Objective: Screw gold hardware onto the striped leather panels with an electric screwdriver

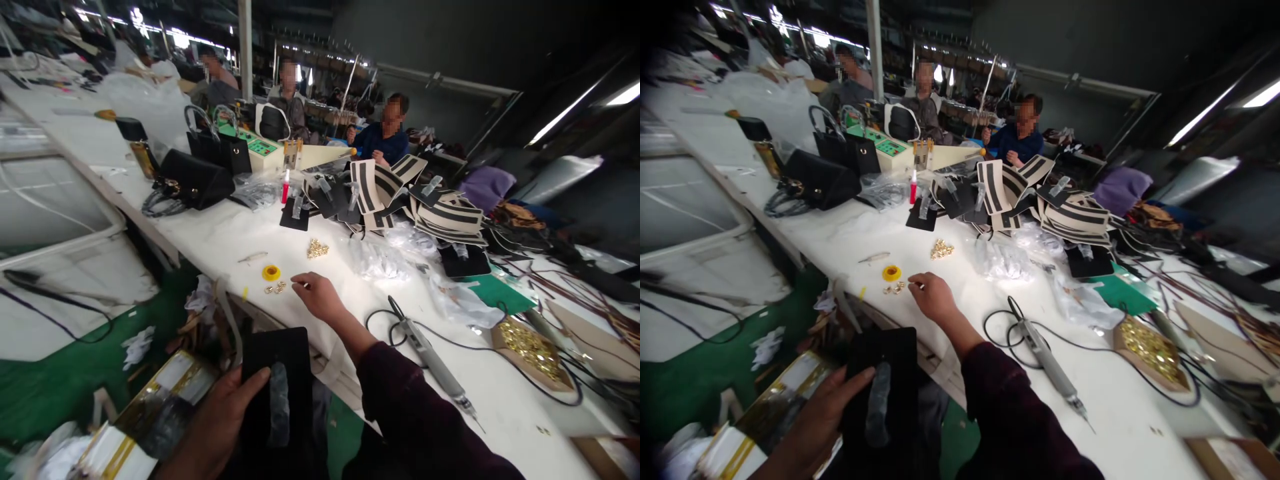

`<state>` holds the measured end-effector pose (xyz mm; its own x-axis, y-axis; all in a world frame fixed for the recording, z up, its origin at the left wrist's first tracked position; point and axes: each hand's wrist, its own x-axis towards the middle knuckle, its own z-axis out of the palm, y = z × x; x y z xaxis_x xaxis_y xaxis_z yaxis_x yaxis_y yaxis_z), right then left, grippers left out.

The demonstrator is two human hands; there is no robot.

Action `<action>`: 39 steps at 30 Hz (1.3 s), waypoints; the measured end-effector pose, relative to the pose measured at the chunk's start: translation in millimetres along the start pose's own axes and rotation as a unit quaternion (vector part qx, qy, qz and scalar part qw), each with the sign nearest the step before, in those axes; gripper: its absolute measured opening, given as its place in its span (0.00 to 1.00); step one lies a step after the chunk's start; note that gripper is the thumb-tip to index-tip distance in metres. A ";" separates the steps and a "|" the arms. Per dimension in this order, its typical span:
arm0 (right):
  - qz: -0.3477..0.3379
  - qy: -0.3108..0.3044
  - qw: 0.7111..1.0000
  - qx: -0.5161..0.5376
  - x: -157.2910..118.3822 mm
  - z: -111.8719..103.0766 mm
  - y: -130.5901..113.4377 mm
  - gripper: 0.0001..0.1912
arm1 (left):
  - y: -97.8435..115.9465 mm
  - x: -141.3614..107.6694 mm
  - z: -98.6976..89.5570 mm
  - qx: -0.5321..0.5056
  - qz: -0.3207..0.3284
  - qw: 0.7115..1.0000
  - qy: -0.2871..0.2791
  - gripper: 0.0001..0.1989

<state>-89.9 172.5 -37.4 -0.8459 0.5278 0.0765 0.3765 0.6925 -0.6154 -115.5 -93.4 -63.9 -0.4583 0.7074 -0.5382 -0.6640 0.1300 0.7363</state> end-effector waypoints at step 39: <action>0.007 0.227 0.914 0.336 -189.0 -35.2 -32.2 0.02 | 16.2 -22.6 75.1 0.358 0.213 0.908 -0.039 0.23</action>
<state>71.1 67.7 -4.4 -0.5419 0.7894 0.2885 -0.0607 0.3056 -0.9502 -71.5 -55.1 -9.0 -0.5225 0.8425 -0.1311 0.1313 0.2314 0.9640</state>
